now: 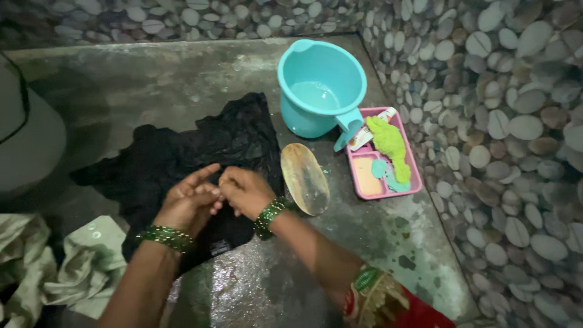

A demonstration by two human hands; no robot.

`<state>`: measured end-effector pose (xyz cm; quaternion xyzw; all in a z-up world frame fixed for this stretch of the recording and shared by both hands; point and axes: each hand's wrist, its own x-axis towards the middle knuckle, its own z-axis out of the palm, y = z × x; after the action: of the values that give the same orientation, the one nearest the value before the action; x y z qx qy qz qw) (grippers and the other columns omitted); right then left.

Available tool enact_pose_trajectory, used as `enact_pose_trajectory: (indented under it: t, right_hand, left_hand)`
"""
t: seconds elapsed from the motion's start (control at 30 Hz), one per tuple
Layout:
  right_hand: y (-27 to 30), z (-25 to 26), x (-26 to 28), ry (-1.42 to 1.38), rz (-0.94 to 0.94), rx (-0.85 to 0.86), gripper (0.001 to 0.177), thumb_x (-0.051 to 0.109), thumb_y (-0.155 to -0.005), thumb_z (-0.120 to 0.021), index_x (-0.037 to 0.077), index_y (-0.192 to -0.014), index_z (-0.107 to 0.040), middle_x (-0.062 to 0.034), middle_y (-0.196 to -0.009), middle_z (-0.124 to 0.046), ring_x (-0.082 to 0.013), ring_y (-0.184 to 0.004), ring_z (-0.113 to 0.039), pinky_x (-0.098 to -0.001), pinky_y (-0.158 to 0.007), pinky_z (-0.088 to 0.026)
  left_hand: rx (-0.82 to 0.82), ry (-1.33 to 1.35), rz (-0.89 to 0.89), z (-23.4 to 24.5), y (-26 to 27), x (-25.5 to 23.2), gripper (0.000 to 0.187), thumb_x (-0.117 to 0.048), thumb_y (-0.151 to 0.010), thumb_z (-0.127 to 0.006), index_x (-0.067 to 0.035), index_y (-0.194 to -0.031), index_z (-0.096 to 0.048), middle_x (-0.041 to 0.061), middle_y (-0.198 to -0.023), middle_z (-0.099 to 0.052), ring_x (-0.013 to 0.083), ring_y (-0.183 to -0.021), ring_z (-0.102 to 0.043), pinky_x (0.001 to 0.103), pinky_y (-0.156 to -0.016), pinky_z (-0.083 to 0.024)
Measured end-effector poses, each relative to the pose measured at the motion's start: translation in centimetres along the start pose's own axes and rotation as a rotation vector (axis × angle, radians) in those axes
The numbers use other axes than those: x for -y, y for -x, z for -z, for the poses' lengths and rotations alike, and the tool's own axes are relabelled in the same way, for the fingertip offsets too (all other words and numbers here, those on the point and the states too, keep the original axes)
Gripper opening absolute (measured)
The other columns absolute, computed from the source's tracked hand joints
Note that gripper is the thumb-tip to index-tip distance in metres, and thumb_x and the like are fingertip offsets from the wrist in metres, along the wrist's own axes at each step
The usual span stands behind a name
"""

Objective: The person washes clothes by hand and using a brush in a bucket and on the floor. They scrub the fabric with their hands, apply soap, and use a brush to clean a black garment.

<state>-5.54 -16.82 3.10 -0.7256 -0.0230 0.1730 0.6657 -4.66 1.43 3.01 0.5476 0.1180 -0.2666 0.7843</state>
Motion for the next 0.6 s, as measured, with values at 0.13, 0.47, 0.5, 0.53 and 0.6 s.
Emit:
enact_pose_trajectory:
  t: [0.13,0.47,0.5,0.53,0.6]
  right_hand:
    - [-0.2,0.0,-2.1,-0.125,-0.042,-0.064,0.019,0.02,-0.098,-0.054,0.008,-0.085,-0.061,-0.0001,-0.07,-0.057,-0.0114,-0.048,-0.049,-0.0281,-0.042,-0.04]
    - [0.1,3.5,-0.7,0.481,0.084,-0.345,0.015,0.021,-0.085,-0.068,0.007,-0.084,-0.073,-0.0069,-0.071,-0.071,-0.0189,-0.065,-0.07,-0.0351,-0.063,-0.054]
    - [0.1,2.9,-0.8,0.546,0.095,-0.418,0.012,0.017,-0.082,-0.068,0.007,-0.085,-0.074,-0.0103,-0.079,-0.073,-0.0235,-0.071,-0.071,-0.037,-0.066,-0.055]
    - [0.2,2.2,-1.2,0.611,0.104,-0.491,0.012,0.012,-0.078,-0.067,0.007,-0.086,-0.074,-0.0138,-0.087,-0.074,-0.0281,-0.077,-0.072,-0.039,-0.07,-0.056]
    - [0.8,-0.9,-2.2,0.81,0.26,-0.419,0.015,0.008,-0.081,-0.066,0.008,-0.093,-0.075,-0.0139,-0.101,-0.073,-0.0316,-0.094,-0.07,-0.0403,-0.082,-0.056]
  left_hand:
    - [0.044,0.101,-0.094,-0.6,-0.3,0.7,0.059,0.006,-0.085,-0.058,0.003,-0.143,-0.054,0.005,-0.079,-0.065,0.0122,-0.066,-0.059,0.024,-0.06,-0.047]
    - [-0.438,-0.804,-0.41,2.4,1.8,0.9,0.021,-0.005,-0.092,-0.064,-0.003,-0.109,-0.076,0.004,-0.088,-0.076,0.0134,-0.076,-0.075,0.027,-0.069,-0.059]
    - [-0.443,-0.804,-0.411,3.0,2.0,0.8,0.021,-0.005,-0.092,-0.064,-0.003,-0.109,-0.076,0.004,-0.088,-0.076,0.0134,-0.076,-0.075,0.027,-0.069,-0.059]
    - [-0.598,-1.051,-0.456,3.7,2.5,0.7,0.022,-0.002,-0.091,-0.064,-0.007,-0.108,-0.077,0.008,-0.102,-0.075,0.0209,-0.089,-0.074,0.033,-0.081,-0.059]
    - [-0.683,-1.394,-0.583,3.5,3.4,1.2,0.031,-0.008,-0.088,-0.066,-0.006,-0.119,-0.071,0.016,-0.131,-0.066,0.0323,-0.119,-0.063,0.042,-0.103,-0.052]
